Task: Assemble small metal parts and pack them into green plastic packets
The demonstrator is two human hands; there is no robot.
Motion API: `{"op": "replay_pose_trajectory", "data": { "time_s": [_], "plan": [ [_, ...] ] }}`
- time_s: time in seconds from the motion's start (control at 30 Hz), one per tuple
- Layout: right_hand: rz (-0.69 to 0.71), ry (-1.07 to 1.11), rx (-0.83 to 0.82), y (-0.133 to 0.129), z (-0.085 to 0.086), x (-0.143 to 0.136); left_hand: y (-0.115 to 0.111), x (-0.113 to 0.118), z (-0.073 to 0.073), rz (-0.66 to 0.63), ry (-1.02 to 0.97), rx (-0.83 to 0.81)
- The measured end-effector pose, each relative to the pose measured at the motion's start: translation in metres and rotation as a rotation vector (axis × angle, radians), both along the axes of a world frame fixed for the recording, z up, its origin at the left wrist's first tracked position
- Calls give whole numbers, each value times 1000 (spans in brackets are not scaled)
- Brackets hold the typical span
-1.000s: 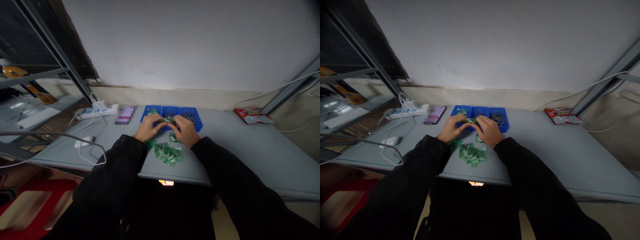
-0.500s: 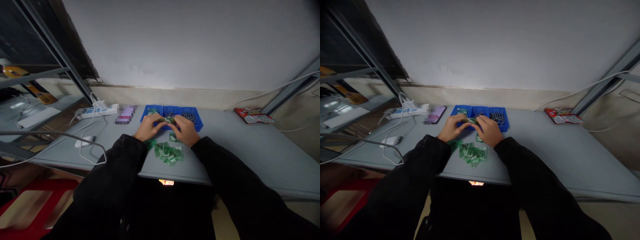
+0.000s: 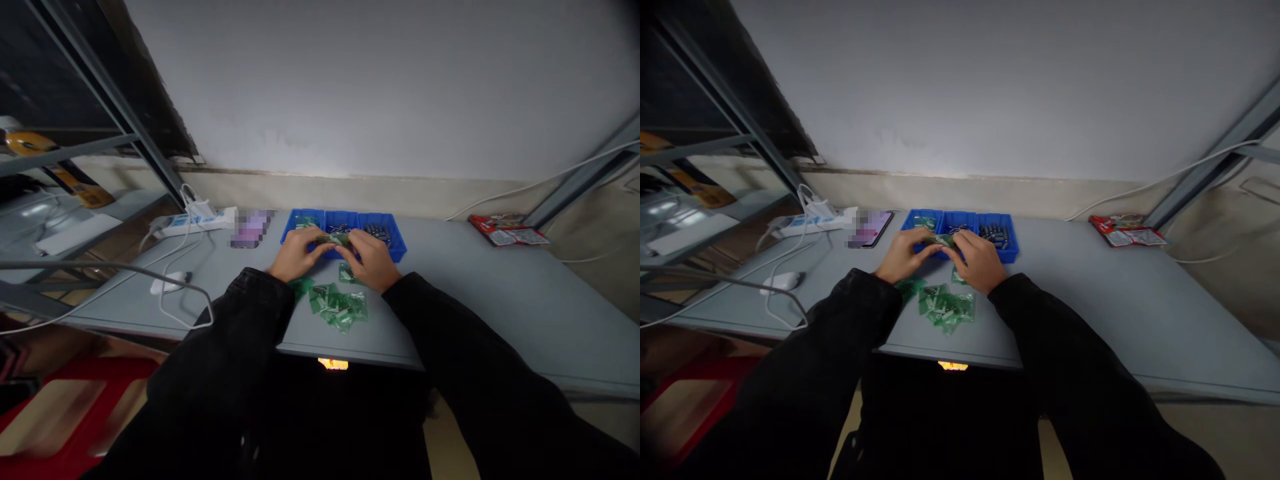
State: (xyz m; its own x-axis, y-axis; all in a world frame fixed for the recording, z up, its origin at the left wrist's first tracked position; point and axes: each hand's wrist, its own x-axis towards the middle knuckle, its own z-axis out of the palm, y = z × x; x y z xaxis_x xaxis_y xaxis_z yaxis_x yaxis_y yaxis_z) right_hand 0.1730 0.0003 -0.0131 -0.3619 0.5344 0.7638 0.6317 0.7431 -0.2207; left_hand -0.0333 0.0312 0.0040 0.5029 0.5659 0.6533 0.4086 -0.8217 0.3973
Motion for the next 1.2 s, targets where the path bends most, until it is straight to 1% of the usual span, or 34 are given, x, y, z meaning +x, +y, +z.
{"op": "replay_pose_trajectory", "data": {
  "time_s": [0.5,0.8,1.03,1.2],
  "plan": [
    [5,-17,-13,-2,3,0,0,0,0,-3,5,-4],
    [-5,-10,20,-2,3,-1,-2,1,1,14,14,-7],
    [-22,10,41,-2,3,-1,-1,1,0,-12,0,0],
    [-35,20,79,-2,3,-1,-3,2,0,-6,-22,-16]
  ]
}}
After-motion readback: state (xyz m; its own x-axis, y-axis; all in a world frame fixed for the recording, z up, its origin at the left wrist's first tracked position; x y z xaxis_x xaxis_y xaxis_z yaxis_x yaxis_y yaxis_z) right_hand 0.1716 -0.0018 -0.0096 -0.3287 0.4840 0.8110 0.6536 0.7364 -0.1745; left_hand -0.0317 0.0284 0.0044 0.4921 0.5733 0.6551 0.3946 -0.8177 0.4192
